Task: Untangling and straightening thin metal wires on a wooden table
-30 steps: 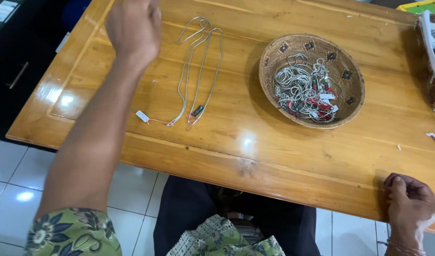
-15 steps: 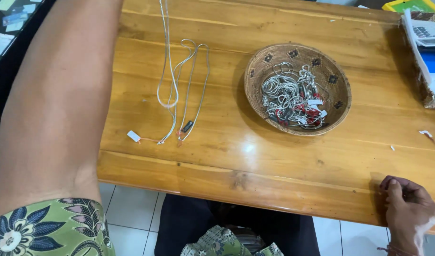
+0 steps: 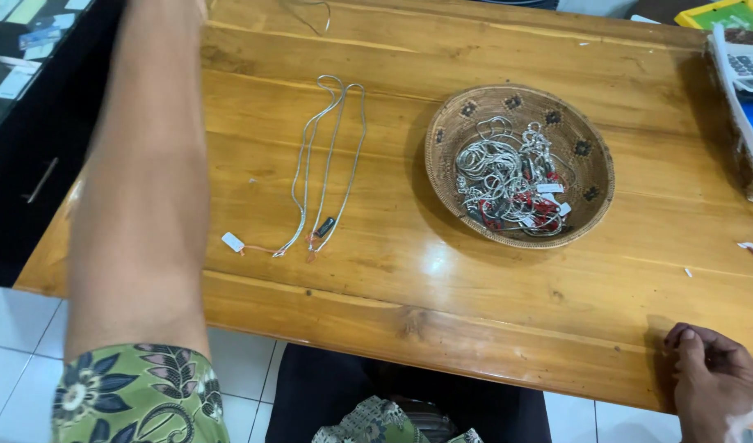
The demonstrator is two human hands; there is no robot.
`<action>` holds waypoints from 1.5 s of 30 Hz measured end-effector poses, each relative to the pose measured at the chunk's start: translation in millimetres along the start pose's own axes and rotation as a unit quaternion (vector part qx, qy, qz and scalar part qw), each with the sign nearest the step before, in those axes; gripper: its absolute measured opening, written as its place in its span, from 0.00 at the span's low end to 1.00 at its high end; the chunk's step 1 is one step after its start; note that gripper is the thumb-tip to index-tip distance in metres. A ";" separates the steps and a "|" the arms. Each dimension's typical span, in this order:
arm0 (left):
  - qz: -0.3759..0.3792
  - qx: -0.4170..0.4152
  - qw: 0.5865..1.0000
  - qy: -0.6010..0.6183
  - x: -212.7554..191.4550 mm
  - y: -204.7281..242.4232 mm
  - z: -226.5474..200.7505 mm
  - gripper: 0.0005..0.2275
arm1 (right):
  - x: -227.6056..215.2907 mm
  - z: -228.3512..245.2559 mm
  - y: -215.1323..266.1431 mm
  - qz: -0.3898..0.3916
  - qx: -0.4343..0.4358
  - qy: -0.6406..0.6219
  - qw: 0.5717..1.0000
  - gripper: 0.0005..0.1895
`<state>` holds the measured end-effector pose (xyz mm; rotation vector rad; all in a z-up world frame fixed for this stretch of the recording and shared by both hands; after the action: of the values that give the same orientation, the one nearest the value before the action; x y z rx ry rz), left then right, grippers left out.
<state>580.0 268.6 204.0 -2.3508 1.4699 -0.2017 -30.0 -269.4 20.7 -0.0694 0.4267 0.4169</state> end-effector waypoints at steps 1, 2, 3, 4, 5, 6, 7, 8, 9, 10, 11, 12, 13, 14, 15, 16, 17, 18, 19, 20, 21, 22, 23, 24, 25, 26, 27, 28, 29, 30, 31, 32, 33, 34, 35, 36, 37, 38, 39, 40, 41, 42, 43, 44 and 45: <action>-0.007 -0.022 0.999 0.022 -10.4 7.9 4.2 0.09 | 1.0 4.5 2.4 0.004 0.004 0.006 1.000 0.05; -0.014 -0.045 0.998 0.045 -15.5 12.4 4.6 0.09 | 1.6 8.8 5.2 0.007 0.008 0.013 1.000 0.09; -0.017 -0.044 0.998 0.044 -29.3 32.8 9.3 0.09 | 2.4 6.3 2.8 0.010 0.006 0.012 1.000 0.09; 0.016 -0.115 0.992 0.039 -37.2 56.7 20.4 0.06 | 1.8 3.8 1.3 0.015 0.002 0.014 1.000 0.09; 0.050 -0.185 0.981 0.034 -45.0 81.8 31.1 0.18 | 1.3 1.2 -0.5 0.019 -0.002 0.015 1.000 0.10; 0.049 -0.185 0.981 0.035 -52.5 93.7 46.8 0.18 | 0.6 -2.3 -1.9 0.019 -0.003 0.015 1.000 0.10; 0.043 -0.218 0.974 0.033 -60.5 107.5 65.4 0.15 | 0.1 -4.5 -3.0 0.018 -0.018 0.016 1.000 0.09; 0.036 -0.252 0.967 0.030 -69.1 121.6 84.2 0.13 | -0.1 -6.7 -4.0 0.017 -0.032 0.017 0.999 0.07; 0.035 -0.252 0.967 0.031 -74.8 129.2 99.3 0.13 | -1.2 -6.6 -4.0 0.018 -0.033 0.017 0.999 0.07; 0.063 -0.262 0.963 0.021 -79.8 137.4 115.1 0.07 | -0.6 -6.5 -4.3 0.026 -0.031 0.018 0.999 0.08; 0.091 -0.272 0.958 0.011 -85.0 145.8 131.0 0.10 | 0.2 -6.3 -4.6 0.034 -0.030 0.019 0.999 0.08; 0.088 -0.272 0.958 0.011 -93.2 155.9 126.3 0.10 | 0.8 -2.6 -2.4 0.037 -0.031 0.020 0.999 0.08; 0.147 -0.240 0.959 -0.025 -97.3 165.0 119.3 0.06 | 1.5 0.2 -0.5 0.038 -0.025 0.031 0.998 0.11; 0.206 -0.206 0.955 -0.061 -100.4 174.8 112.1 0.03 | 1.8 2.9 1.3 0.039 -0.018 0.042 0.998 0.13; 0.203 -0.207 0.955 -0.062 -107.4 180.6 109.9 0.03 | 3.4 4.0 0.6 0.042 -0.020 0.043 0.998 0.13; 0.216 -0.136 0.960 -0.116 -111.7 182.6 102.5 0.04 | 3.4 3.8 1.4 0.042 -0.022 0.043 0.998 0.13; 0.228 -0.064 0.957 -0.169 -115.3 185.5 94.7 0.05 | 3.6 3.5 2.1 0.042 -0.024 0.044 0.998 0.13; 0.227 -0.066 0.957 -0.170 -119.0 181.5 98.2 0.05 | 4.0 3.7 2.8 0.045 -0.026 0.046 0.998 0.13; 0.221 0.068 0.943 -0.238 -121.6 173.8 89.7 0.04 | 4.3 3.9 3.6 0.047 -0.028 0.048 0.997 0.12; 0.211 0.202 0.908 -0.300 -122.4 168.7 79.8 0.02 | 5.0 4.4 4.0 0.048 -0.031 0.049 0.997 0.12; 0.210 0.201 0.908 -0.301 -121.1 160.2 76.2 0.02 | 5.3 5.0 4.5 0.050 -0.034 0.050 0.997 0.12; 0.194 0.259 0.913 -0.250 -117.8 152.5 65.6 0.04 | 4.5 6.0 4.8 0.050 -0.038 0.050 0.997 0.12; 0.177 0.315 0.911 -0.198 -115.0 145.4 54.7 0.07 | 3.5 7.1 4.8 0.049 -0.041 0.051 0.997 0.12; 0.175 0.317 0.911 -0.197 -116.8 142.9 45.1 0.07 | 4.3 -0.9 0.4 0.048 -0.043 0.049 0.997 0.12; 0.214 0.313 0.911 -0.164 -114.4 141.8 36.5 0.07 | 3.8 -8.3 -4.7 0.040 -0.049 0.029 0.998 0.10; 0.254 0.307 0.908 -0.133 -112.3 142.4 28.1 0.07 | 2.0 -17.6 -7.9 0.032 -0.052 0.010 0.998 0.08; 0.255 0.308 0.907 -0.132 -121.6 149.6 27.4 0.07 | 0.7 -13.3 -6.6 0.030 -0.051 0.009 0.998 0.08; 0.305 0.316 0.885 -0.156 -127.6 159.3 28.1 0.05 | 0.9 -11.6 -4.8 0.027 -0.036 0.018 0.999 0.09; 0.354 0.323 0.859 -0.179 -133.6 169.4 29.3 0.06 | 1.0 -10.2 -3.5 0.024 -0.021 0.026 0.999 0.09; 0.358 0.325 0.857 -0.179 -139.9 179.3 42.3 0.06 | 0.6 -7.9 -3.0 0.021 -0.017 0.024 0.999 0.09; 0.386 0.286 0.849 -0.221 -145.3 188.5 61.6 0.05 | 1.7 -3.7 -1.5 0.026 -0.036 0.041 0.998 0.10; 0.411 0.241 0.839 -0.263 -154.9 200.2 83.0 0.03 | 3.1 1.7 -1.0 0.035 -0.056 0.061 0.996 0.12; 0.414 0.240 0.838 -0.264 -158.0 209.9 83.0 0.03 | 1.9 -2.2 -0.9 0.035 -0.053 0.062 0.996 0.12; 0.422 0.192 0.837 -0.292 -160.9 216.9 87.5 0.03 | 2.1 -3.4 -2.2 0.037 -0.060 0.059 0.996 0.10; 0.428 0.144 0.833 -0.318 -164.9 223.9 92.0 0.05 | 2.5 -4.4 -3.0 0.040 -0.067 0.057 0.995 0.08; 0.428 0.142 0.834 -0.319 -165.7 226.0 88.6 0.05 | 2.6 -4.1 -1.6 0.041 -0.068 0.058 0.995 0.08; 0.428 0.146 0.832 -0.322 -166.3 228.0 84.6 0.04 | 2.5 -4.0 -0.1 0.044 -0.064 0.049 0.996 0.09; 0.426 0.153 0.830 -0.325 -166.1 227.6 79.5 0.03 | 4.4 -2.8 -0.1 0.046 -0.061 0.038 0.996 0.09; 0.424 0.153 0.831 -0.326 -166.1 228.6 73.4 0.03 | 4.5 -1.5 0.5 0.047 -0.062 0.037 0.996 0.09; 0.440 0.142 0.817 -0.343 -165.0 230.6 69.3 0.04 | 3.7 -1.3 1.7 0.040 -0.062 0.060 0.995 0.09; 0.456 0.132 0.803 -0.360 -163.5 232.8 65.2 0.04 | 2.8 -1.1 2.6 0.033 -0.062 0.082 0.994 0.09; 0.457 0.132 0.803 -0.360 -163.3 234.2 55.6 0.04 | 4.3 -2.7 2.6 0.032 -0.061 0.082 0.994 0.09; 0.478 0.119 0.772 -0.401 -163.0 236.8 49.4 0.07 | 5.4 -3.9 2.3 0.034 -0.063 0.053 0.996 0.09; 0.498 0.107 0.739 -0.441 -161.8 239.1 43.1 0.09 | 5.6 -5.3 1.9 0.035 -0.065 0.024 0.997 0.08; 0.500 0.108 0.738 -0.441 -159.6 240.3 33.1 0.09 | 4.9 -6.9 -0.2 0.033 -0.064 0.024 0.997 0.08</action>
<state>316.7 323.5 94.5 -0.8895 1.7322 0.8444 -28.5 -268.8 12.3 -0.1909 0.4498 0.5080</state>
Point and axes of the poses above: each hand's wrist, its own y-axis away from the middle knuckle, its own x-axis out of the palm, z = x × y, the point moved 5 cm from there along -y, towards the middle knuckle, and after that the axes turned 14 degrees about x, right-handed, at the moved point
